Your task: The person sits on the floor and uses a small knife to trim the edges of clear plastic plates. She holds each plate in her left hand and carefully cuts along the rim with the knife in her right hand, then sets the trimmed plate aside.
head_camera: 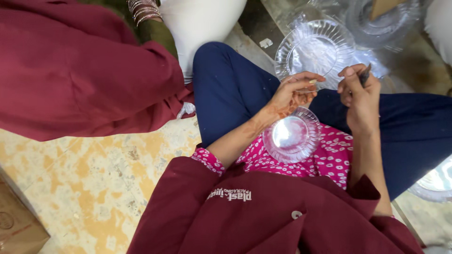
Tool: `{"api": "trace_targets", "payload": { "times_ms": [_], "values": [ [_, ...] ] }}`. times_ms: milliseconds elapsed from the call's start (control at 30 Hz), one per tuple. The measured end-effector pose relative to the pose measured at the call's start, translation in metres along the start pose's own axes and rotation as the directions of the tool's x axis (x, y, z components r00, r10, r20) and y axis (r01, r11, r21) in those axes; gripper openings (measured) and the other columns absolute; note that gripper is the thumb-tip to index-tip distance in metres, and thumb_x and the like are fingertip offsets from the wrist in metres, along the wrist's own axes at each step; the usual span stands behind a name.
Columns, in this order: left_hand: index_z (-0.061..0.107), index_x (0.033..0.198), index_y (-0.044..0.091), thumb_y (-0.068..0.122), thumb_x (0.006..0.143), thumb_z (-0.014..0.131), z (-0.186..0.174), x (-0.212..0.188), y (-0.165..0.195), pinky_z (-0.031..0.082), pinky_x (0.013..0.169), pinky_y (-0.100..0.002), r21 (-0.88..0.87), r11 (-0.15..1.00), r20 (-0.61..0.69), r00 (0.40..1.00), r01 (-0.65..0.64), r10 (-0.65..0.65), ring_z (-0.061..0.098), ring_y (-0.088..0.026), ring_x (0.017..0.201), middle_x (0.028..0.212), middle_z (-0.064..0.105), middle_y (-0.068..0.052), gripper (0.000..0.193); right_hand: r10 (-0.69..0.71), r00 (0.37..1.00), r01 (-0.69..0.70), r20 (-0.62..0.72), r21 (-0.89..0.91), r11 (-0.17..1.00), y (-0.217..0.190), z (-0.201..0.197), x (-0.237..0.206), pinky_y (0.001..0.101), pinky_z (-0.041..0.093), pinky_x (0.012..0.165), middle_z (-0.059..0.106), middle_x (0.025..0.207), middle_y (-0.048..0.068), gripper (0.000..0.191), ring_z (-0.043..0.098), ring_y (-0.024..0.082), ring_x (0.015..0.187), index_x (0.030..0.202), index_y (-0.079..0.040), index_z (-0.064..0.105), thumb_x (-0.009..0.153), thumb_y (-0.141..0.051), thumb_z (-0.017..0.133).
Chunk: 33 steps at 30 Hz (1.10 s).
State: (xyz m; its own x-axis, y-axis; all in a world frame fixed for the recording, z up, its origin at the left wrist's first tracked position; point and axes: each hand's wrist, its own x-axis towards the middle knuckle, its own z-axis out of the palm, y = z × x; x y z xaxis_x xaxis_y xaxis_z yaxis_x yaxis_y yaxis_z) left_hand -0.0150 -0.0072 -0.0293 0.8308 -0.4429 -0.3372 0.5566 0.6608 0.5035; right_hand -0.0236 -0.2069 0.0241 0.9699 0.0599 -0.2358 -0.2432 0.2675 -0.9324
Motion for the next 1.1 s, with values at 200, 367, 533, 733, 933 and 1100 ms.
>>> {"api": "trace_targets", "payload": {
  "times_ms": [200, 367, 533, 733, 933, 1100],
  "values": [
    [0.068, 0.121, -0.009, 0.004, 0.098, 0.061, 0.002, -0.008, 0.005, 0.051, 0.054, -0.024, 0.097, 0.995, 0.160, 0.987, -0.036, 0.020, 0.063, -0.014, 0.060, 0.080, 0.070, -0.013, 0.027, -0.085, 0.996, 0.085, -0.008, 0.048, 0.995, -0.008, -0.001, -0.003, 0.0209, 0.026, 0.048, 0.055, 0.073, 0.002, 0.019, 0.038, 0.004, 0.053, 0.106, -0.005, 0.061, 0.111, -0.023, 0.065],
    [0.066, 0.120, -0.009, 0.005, 0.097, 0.059, 0.005, -0.013, 0.010, 0.050, 0.052, -0.025, 0.088, 0.996, 0.067, 0.997, 0.018, -0.024, 0.063, -0.015, 0.057, 0.076, 0.069, -0.013, 0.027, -0.072, 0.996, 0.071, -0.044, -0.033, 0.997, -0.009, 0.005, -0.006, 0.0206, 0.024, 0.047, 0.052, 0.074, 0.000, 0.026, 0.037, 0.003, 0.054, 0.113, -0.007, 0.061, 0.114, -0.032, 0.056],
    [0.067, 0.119, -0.010, 0.005, 0.096, 0.056, 0.005, -0.015, 0.017, 0.050, 0.052, -0.025, 0.133, 0.991, 0.146, 0.989, -0.019, 0.000, 0.063, -0.015, 0.056, 0.076, 0.069, -0.014, 0.029, -0.254, 0.967, 0.250, 0.013, -0.239, 0.938, -0.010, 0.013, -0.011, 0.0203, 0.028, 0.049, 0.053, 0.072, 0.002, 0.053, 0.042, 0.004, 0.056, 0.132, -0.006, 0.057, 0.118, -0.050, 0.032],
    [0.068, 0.118, -0.005, 0.011, 0.094, 0.056, 0.006, -0.019, 0.023, 0.047, 0.047, -0.022, 0.173, 0.984, 0.082, 0.997, -0.030, 0.016, 0.059, -0.012, 0.051, 0.077, 0.069, -0.012, 0.031, -0.244, 0.968, 0.215, -0.062, -0.302, 0.929, -0.015, 0.021, -0.015, 0.0202, 0.026, 0.045, 0.058, 0.078, 0.001, 0.054, 0.032, 0.002, 0.051, 0.132, -0.007, 0.058, 0.115, -0.050, 0.030],
    [0.069, 0.118, -0.008, 0.010, 0.094, 0.057, 0.008, -0.012, 0.024, 0.052, 0.057, -0.026, 0.189, 0.979, 0.103, 0.993, -0.078, 0.059, 0.065, -0.017, 0.063, 0.081, 0.069, -0.013, 0.032, -0.203, 0.974, 0.160, -0.104, -0.324, 0.932, -0.023, 0.029, -0.010, 0.0198, 0.025, 0.042, 0.059, 0.073, -0.002, 0.054, 0.034, 0.001, 0.048, 0.129, -0.010, 0.067, 0.111, -0.048, 0.033],
    [0.067, 0.121, -0.009, 0.007, 0.098, 0.057, 0.004, -0.010, 0.026, 0.056, 0.065, -0.028, 0.144, 0.988, 0.122, 0.992, -0.054, 0.036, 0.069, -0.018, 0.072, 0.084, 0.070, -0.014, 0.030, -0.195, 0.979, 0.167, -0.054, -0.321, 0.932, -0.024, 0.035, -0.015, 0.0190, 0.027, 0.047, 0.056, 0.078, -0.003, 0.047, 0.035, 0.000, 0.054, 0.133, -0.009, 0.067, 0.112, -0.043, 0.043]
  ]
}}
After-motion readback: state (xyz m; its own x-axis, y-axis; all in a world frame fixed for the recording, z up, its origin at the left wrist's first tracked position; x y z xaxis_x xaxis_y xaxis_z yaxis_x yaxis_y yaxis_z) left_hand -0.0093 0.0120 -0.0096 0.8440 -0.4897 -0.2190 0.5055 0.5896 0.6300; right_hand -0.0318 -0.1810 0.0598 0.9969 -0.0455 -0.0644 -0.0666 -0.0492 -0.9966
